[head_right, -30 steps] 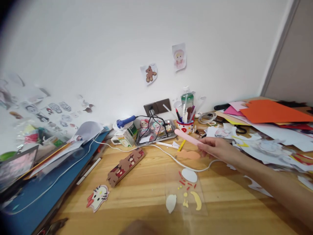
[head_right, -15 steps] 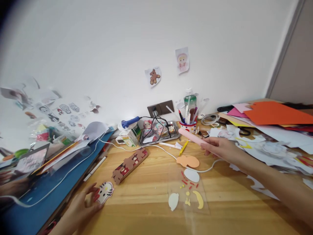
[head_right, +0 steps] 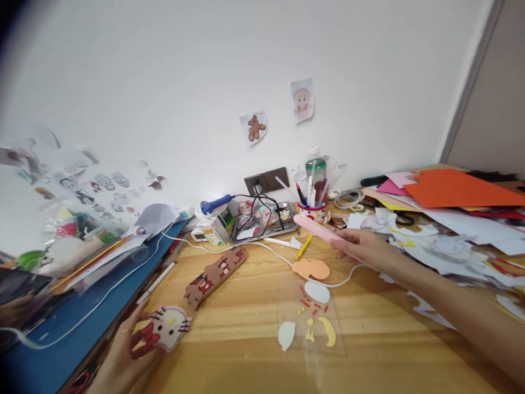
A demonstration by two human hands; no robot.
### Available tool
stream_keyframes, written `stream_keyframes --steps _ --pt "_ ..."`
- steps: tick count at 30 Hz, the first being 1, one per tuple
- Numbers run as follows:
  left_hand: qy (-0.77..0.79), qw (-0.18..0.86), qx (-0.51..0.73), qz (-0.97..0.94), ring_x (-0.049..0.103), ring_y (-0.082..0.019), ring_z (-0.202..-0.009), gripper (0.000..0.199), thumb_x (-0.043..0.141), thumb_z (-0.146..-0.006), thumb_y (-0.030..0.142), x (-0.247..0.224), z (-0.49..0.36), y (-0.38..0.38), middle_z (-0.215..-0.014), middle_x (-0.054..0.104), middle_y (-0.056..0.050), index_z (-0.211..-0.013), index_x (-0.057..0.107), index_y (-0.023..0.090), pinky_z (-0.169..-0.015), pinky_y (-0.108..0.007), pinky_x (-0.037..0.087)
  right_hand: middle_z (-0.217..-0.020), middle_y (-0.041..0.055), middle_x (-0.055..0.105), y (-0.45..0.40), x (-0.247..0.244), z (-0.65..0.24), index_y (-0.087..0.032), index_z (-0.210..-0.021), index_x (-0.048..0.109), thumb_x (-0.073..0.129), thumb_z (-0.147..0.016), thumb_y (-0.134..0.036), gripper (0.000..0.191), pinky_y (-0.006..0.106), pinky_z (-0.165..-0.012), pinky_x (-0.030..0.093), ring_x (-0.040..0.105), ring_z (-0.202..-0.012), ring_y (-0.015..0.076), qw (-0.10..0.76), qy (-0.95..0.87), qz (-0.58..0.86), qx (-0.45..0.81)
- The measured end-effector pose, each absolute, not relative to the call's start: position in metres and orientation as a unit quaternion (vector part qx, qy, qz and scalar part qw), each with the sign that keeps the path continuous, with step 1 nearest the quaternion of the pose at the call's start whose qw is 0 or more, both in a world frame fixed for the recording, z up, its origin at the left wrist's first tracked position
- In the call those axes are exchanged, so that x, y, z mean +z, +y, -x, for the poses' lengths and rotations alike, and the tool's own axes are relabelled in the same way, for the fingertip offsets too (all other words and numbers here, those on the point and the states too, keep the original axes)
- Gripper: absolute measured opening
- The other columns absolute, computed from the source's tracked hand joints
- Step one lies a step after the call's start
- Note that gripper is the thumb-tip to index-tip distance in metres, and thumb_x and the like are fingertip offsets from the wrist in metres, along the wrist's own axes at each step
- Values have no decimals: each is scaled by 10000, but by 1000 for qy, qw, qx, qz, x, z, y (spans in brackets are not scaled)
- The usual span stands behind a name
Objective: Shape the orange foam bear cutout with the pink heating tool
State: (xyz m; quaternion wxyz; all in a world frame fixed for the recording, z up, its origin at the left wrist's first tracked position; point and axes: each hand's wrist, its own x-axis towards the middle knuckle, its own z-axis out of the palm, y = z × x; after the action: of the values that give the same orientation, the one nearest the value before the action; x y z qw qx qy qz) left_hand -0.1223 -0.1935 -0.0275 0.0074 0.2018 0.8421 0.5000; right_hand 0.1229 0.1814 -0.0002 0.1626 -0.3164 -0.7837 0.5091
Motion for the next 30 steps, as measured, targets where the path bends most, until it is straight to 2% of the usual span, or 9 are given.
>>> stream_keyframes --steps 6,9,15,18,22,24,28,30 --pt "750 215 620 -83 575 -192 -608 1007 746 -334 182 -26 135 -183 -649 606 -26 -1218 268 115 -542 -251 465 -629 38 578 178 6 -124 -175 -873 557 451 -730 -441 320 223 -452 248 421 -504 106 165 -791 320 494" --pt "715 267 646 -14 583 -183 -577 1011 751 -298 116 -29 137 -179 -643 625 -38 -1200 294 104 -525 -242 469 -635 40 582 177 8 -125 -158 -893 551 457 -724 -444 345 219 -440 238 403 -485 98 160 -797 316 488" --pt "701 242 669 46 607 -191 -644 777 690 -378 23 -27 132 -183 -753 628 -35 -1091 413 163 -567 -270 505 -678 54 599 180 5 -126 -149 -974 530 468 -710 -462 414 220 -485 306 485 -601 142 151 -800 312 491" --pt "714 230 660 26 610 -200 -615 810 690 -380 5 -26 129 -183 -714 634 -47 -1117 387 149 -563 -275 502 -685 54 597 182 4 -125 -145 -967 528 458 -714 -469 417 218 -477 312 482 -594 140 145 -812 306 476" --pt "742 223 632 -15 603 -206 -562 866 713 -379 67 -19 122 -182 -622 637 -52 -1158 337 112 -563 -288 491 -671 52 590 185 2 -125 -141 -993 522 463 -716 -466 432 210 -446 297 474 -562 128 146 -811 298 482" --pt "747 217 627 -36 600 -214 -572 842 721 -377 117 -11 118 -179 -583 628 -38 -1141 367 110 -572 -291 484 -654 42 586 185 2 -125 -151 -988 529 485 -698 -469 433 204 -442 304 477 -558 127 149 -804 297 493" --pt "754 211 613 -109 589 -225 -619 616 712 -383 232 5 109 -157 -577 612 -27 -962 533 128 -581 -294 463 -620 17 553 180 5 -127 -167 -901 564 496 -692 -475 378 190 -439 315 465 -534 107 164 -764 302 546" --pt "746 217 606 -174 569 -202 -576 473 697 -386 240 9 104 -135 -550 598 -23 -831 586 125 -574 -286 447 -586 6 515 172 10 -127 -155 -818 580 475 -713 -478 356 184 -431 307 444 -513 93 187 -720 294 600"
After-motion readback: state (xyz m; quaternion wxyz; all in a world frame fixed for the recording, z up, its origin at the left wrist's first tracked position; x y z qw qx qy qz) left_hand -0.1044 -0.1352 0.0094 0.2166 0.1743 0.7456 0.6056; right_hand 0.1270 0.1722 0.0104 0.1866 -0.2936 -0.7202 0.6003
